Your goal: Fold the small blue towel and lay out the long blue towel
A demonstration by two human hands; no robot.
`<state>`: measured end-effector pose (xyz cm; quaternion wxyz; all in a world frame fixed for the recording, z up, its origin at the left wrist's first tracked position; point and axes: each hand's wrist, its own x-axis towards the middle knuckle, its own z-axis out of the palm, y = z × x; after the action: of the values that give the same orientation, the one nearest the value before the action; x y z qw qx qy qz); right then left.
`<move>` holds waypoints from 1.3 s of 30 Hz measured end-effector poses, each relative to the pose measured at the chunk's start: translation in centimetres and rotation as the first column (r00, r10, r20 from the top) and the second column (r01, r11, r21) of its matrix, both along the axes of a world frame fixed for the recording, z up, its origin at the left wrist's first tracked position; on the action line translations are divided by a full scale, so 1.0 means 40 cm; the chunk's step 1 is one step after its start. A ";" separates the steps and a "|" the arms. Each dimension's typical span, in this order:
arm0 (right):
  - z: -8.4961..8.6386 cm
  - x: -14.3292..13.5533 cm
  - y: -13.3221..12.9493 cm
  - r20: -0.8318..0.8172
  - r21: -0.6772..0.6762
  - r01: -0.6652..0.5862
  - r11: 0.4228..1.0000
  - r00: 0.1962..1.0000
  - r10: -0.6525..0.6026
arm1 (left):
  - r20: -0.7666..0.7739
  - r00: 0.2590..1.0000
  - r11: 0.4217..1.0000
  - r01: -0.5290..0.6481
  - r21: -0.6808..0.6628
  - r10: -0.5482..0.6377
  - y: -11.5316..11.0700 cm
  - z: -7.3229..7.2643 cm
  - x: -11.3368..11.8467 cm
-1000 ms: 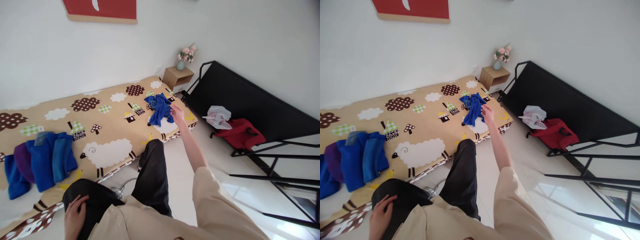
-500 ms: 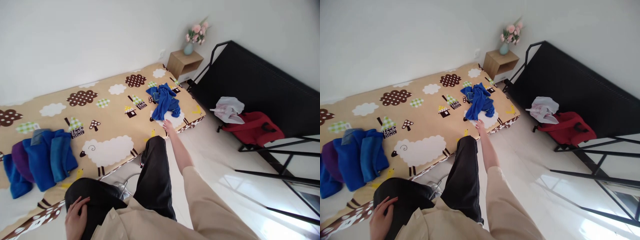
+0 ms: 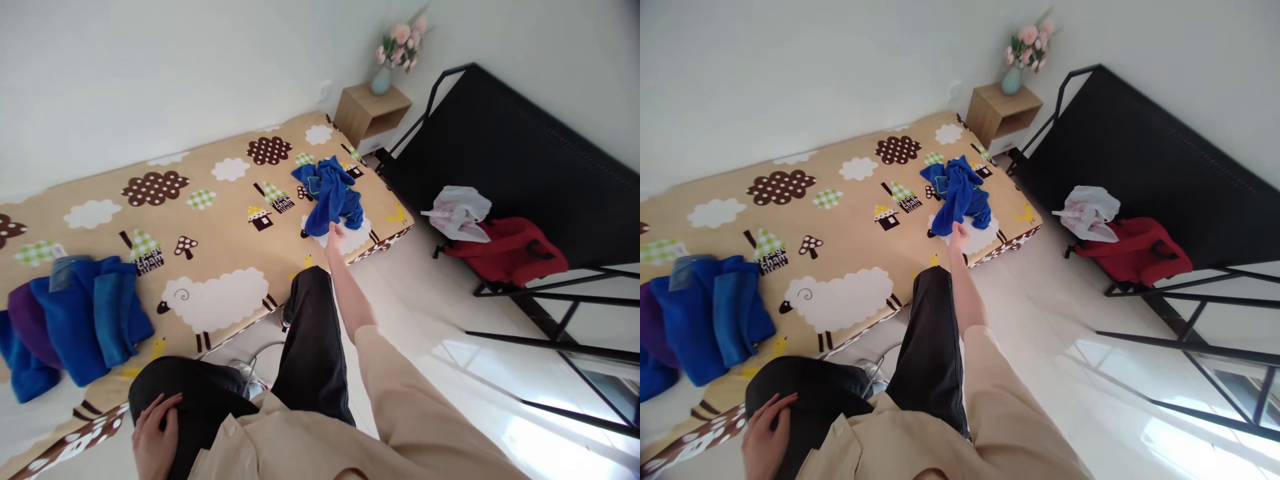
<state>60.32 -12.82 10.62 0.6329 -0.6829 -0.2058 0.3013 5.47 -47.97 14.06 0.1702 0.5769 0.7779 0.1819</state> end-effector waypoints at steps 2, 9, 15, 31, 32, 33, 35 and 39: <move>0.074 -0.058 -0.031 0.108 0.076 -0.089 0.993 0.991 0.081 | 0.027 1.000 0.999 0.010 0.035 -0.011 -0.010 0.001 -0.003; 0.234 -0.495 -0.427 0.266 0.189 -0.613 0.767 0.784 0.561 | 0.163 0.984 0.983 -0.095 0.160 0.068 -0.058 0.068 0.125; 0.203 -0.795 -0.875 0.027 0.130 -0.822 0.554 0.562 0.827 | 0.286 0.949 0.932 0.021 0.361 -0.132 -0.109 0.092 0.270; 0.141 -0.694 -0.907 0.467 -0.188 -0.933 0.306 0.189 0.864 | 0.380 0.865 0.903 0.168 0.395 -0.328 -0.201 0.225 0.233; 0.138 -0.694 -0.900 0.473 -0.200 -0.942 0.271 0.150 0.868 | 0.374 0.860 0.895 0.183 0.408 -0.346 -0.203 0.230 0.233; 0.135 -0.693 -0.895 0.469 -0.207 -0.947 0.246 0.125 0.874 | 0.361 0.858 0.884 0.200 0.423 -0.367 -0.203 0.235 0.230; 0.132 -0.693 -0.891 0.452 -0.191 -0.955 0.227 0.120 0.884 | 0.315 0.851 0.854 0.255 0.453 -0.421 -0.200 0.247 0.217; 0.127 -0.694 -0.889 0.447 -0.179 -0.969 0.170 0.074 0.892 | 0.224 0.809 0.805 0.426 0.413 -0.543 -0.195 0.280 0.173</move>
<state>32.57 -48.39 15.68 0.2765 -0.3841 -0.7593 0.4467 12.40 -55.79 25.28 0.2363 0.7401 0.5176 0.3585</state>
